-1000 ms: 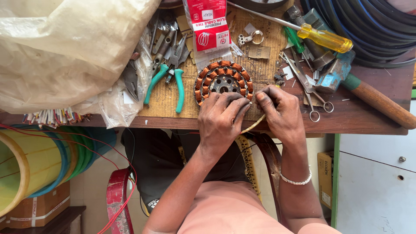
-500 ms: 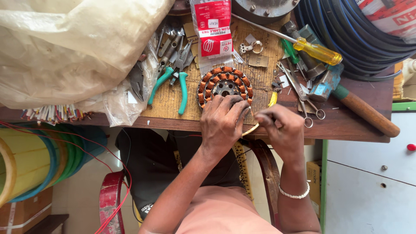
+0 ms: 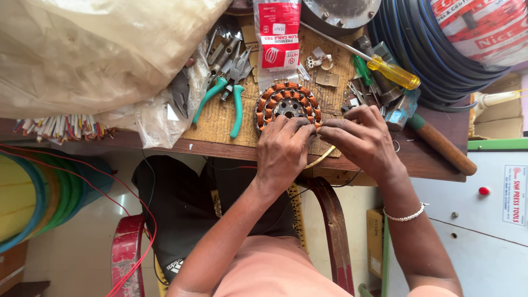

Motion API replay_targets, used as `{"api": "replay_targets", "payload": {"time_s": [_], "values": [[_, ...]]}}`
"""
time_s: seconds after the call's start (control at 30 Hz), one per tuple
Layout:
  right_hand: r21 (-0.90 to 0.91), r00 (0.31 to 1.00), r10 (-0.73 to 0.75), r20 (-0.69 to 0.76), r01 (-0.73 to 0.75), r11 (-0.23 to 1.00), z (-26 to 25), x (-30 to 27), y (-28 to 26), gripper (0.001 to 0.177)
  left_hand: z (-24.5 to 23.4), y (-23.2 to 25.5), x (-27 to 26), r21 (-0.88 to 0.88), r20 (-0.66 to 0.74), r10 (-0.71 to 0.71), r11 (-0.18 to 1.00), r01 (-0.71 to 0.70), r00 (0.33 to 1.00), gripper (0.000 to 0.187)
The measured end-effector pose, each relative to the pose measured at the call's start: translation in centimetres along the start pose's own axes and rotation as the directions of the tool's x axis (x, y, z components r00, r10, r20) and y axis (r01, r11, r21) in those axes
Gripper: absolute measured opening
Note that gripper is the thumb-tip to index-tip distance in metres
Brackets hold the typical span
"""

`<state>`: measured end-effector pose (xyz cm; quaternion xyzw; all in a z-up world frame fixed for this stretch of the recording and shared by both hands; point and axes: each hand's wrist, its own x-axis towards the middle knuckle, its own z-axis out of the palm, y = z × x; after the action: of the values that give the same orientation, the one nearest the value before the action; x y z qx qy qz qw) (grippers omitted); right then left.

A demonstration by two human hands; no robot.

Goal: The person works on a stator, stripping insulation from wires and inserting them into slots. They use pliers and a knife to prepare the wires and secure them within the component.

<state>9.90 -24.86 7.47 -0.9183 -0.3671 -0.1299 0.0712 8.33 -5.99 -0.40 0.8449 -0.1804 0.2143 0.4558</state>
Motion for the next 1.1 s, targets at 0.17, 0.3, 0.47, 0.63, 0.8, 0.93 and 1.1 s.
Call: {"api": "replay_targets", "payload": {"time_s": [0.17, 0.3, 0.47, 0.63, 0.8, 0.93, 1.1], "values": [[-0.058, 0.995, -0.078, -0.065, 0.075, 0.996, 0.7, -0.7, 0.0, 0.018, -0.1, 0.0, 0.0, -0.036, 0.001, -0.004, 0.999, 0.004, 1.0, 0.018], [0.15, 0.99, 0.128, -0.056, -0.118, 0.982, 2.3, -1.5, -0.5, 0.013, -0.3, -0.3, -0.1, -0.032, -0.025, 0.026, 0.999, -0.027, 0.999, 0.017], [0.709, 0.662, 0.523, 0.537, -0.69, 0.145, 4.5, -3.5, 1.0, 0.016, -0.1, -0.9, -0.7, 0.024, -0.034, 0.118, 0.993, -0.117, 0.992, 0.026], [0.625, 0.592, 0.463, 0.659, -0.774, 0.099, 4.6, -4.1, 2.3, 0.026, -0.3, -0.9, -0.5, 0.021, -0.053, 0.123, 0.992, -0.122, 0.991, 0.025], [0.224, 0.969, 0.247, 0.003, -0.242, 0.944, 1.7, -1.9, -0.8, 0.027, -0.3, -0.7, -0.4, 0.004, -0.04, 0.093, 0.996, -0.093, 0.995, 0.022], [-0.075, 0.995, 0.061, -0.081, -0.067, 0.995, 1.3, -1.2, -1.7, 0.028, -0.2, -0.7, -0.3, 0.003, -0.034, 0.077, 0.997, -0.077, 0.996, 0.021], [-0.065, 0.991, -0.081, -0.107, 0.075, 0.995, 1.6, -1.2, -0.5, 0.024, -0.3, -0.5, -0.2, 0.0, -0.043, 0.063, 0.998, -0.063, 0.997, 0.02]]}}
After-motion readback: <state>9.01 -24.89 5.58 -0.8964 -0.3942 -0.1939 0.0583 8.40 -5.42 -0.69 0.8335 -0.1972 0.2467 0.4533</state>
